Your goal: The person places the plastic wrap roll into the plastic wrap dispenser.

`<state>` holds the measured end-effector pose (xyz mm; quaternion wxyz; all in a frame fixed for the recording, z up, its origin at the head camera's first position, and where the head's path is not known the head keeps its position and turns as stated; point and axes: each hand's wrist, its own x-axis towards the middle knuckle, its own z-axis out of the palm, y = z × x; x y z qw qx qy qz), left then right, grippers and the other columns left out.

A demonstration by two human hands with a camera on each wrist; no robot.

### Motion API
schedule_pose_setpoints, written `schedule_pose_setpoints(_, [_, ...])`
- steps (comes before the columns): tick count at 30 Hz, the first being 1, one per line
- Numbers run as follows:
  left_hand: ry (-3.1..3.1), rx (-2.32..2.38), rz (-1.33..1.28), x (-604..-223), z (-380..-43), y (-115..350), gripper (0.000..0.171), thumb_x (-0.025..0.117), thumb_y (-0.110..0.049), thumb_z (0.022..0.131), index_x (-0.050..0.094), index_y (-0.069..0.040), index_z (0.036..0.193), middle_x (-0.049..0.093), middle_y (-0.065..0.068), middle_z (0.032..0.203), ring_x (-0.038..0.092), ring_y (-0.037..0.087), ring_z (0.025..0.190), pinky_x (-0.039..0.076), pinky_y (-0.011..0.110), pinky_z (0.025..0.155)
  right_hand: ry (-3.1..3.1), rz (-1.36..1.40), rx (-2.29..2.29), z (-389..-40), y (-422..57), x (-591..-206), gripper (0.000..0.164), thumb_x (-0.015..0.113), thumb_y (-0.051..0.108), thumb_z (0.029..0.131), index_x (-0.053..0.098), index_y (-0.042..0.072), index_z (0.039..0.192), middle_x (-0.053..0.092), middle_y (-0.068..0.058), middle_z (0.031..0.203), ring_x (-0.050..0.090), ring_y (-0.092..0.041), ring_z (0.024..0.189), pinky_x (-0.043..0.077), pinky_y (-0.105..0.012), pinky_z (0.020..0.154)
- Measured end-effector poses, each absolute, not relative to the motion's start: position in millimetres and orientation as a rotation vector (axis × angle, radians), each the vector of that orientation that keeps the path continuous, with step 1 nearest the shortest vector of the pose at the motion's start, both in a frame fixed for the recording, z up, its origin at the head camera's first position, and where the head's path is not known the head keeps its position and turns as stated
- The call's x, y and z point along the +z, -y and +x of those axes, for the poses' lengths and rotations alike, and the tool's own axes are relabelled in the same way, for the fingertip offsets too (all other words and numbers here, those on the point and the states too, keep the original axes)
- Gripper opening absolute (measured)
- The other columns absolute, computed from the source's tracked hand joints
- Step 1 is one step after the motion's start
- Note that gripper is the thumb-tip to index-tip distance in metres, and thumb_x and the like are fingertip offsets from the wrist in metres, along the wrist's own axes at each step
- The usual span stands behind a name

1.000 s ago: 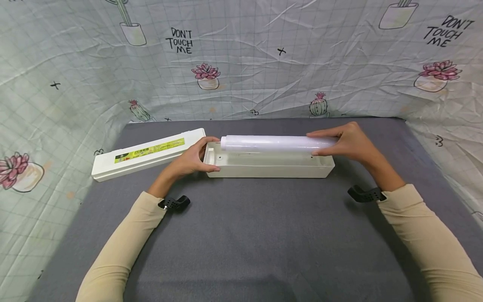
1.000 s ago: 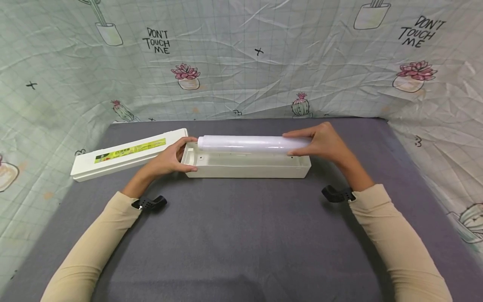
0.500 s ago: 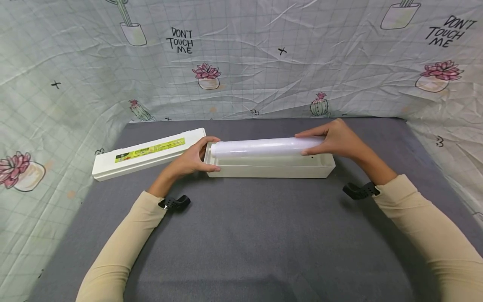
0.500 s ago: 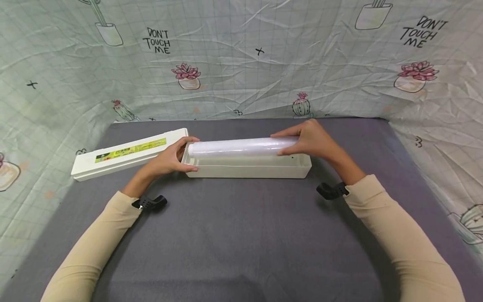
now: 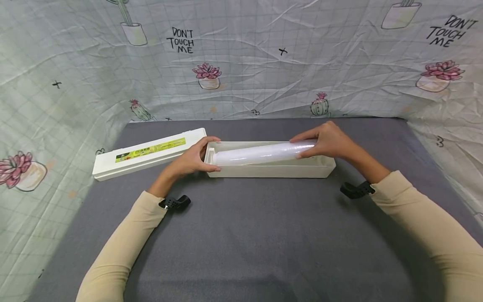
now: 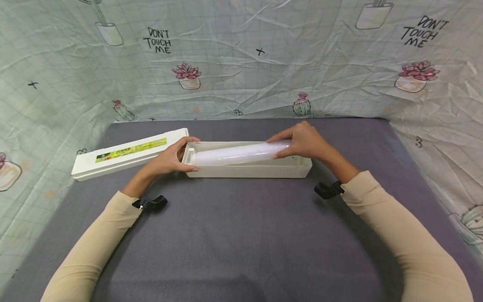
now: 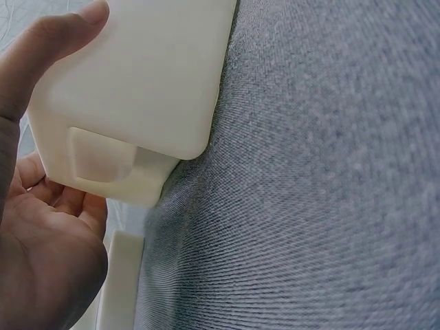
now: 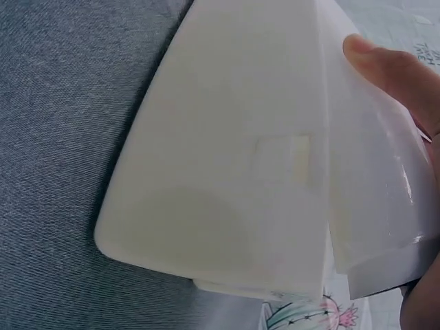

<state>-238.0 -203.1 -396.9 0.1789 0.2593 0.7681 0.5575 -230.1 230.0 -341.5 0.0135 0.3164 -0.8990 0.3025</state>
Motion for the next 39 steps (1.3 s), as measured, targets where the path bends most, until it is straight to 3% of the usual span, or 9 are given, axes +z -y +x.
schedule_pose_setpoints(4, [-2.186,1.552,0.748,-397,-238,201,0.084,0.084,0.003,0.079,0.037,-0.003,0.148,0.046,0.019,0.138,0.051,0.024,0.121,0.048,0.028,0.093,2.762,0.95,1.0,-226,-235,-339,0.04,0.095,0.027,0.071,0.082,0.024,0.108,0.079,0.003,0.092,0.059,-0.001,0.065,0.042,-0.019,0.057])
schedule_pose_setpoints(9, [-2.189,1.558,0.72,-398,-237,203,0.085,0.083,0.005,0.078,0.037,-0.005,0.148,0.047,0.016,0.136,0.053,0.024,0.117,0.05,0.028,0.091,2.78,0.897,1.088,-227,-229,-341,0.04,0.094,0.027,0.072,0.082,0.023,0.11,0.079,-0.001,0.099,0.07,-0.005,0.081,0.048,-0.018,0.063])
schedule_pose_setpoints(19, [-2.158,1.577,0.72,-400,-238,204,0.085,0.083,0.005,0.078,0.036,-0.005,0.148,0.047,0.017,0.137,0.054,0.024,0.117,0.052,0.03,0.089,2.786,1.02,1.009,-231,-222,-351,0.042,0.092,0.027,0.075,0.08,0.023,0.115,0.078,0.002,0.105,0.073,-0.011,0.089,0.052,-0.022,0.07])
schedule_pose_setpoints(29, [-2.138,1.6,0.718,-399,-237,204,0.085,0.083,0.005,0.078,0.034,-0.002,0.147,0.048,0.018,0.135,0.056,0.022,0.114,0.053,0.029,0.087,2.609,1.363,0.589,-232,-225,-355,0.064,0.092,0.029,0.073,0.07,0.016,0.132,0.071,-0.006,0.126,0.072,-0.017,0.081,0.053,-0.037,0.064])
schedule_pose_setpoints(34, [-2.134,1.595,0.722,-398,-237,204,0.085,0.082,0.005,0.079,0.034,-0.003,0.148,0.047,0.018,0.135,0.055,0.022,0.114,0.053,0.03,0.087,2.563,1.388,0.641,-238,-225,-355,0.06,0.093,0.023,0.071,0.073,0.008,0.126,0.072,-0.009,0.123,0.073,-0.023,0.093,0.057,-0.041,0.07])
schedule_pose_setpoints(39, [-2.137,1.597,0.709,-398,-237,204,0.085,0.082,0.006,0.078,0.035,-0.004,0.148,0.047,0.018,0.135,0.056,0.024,0.113,0.053,0.03,0.087,2.606,1.4,0.695,-242,-226,-345,0.053,0.092,0.025,0.073,0.076,0.009,0.12,0.077,-0.007,0.109,0.074,-0.02,0.09,0.058,-0.04,0.07])
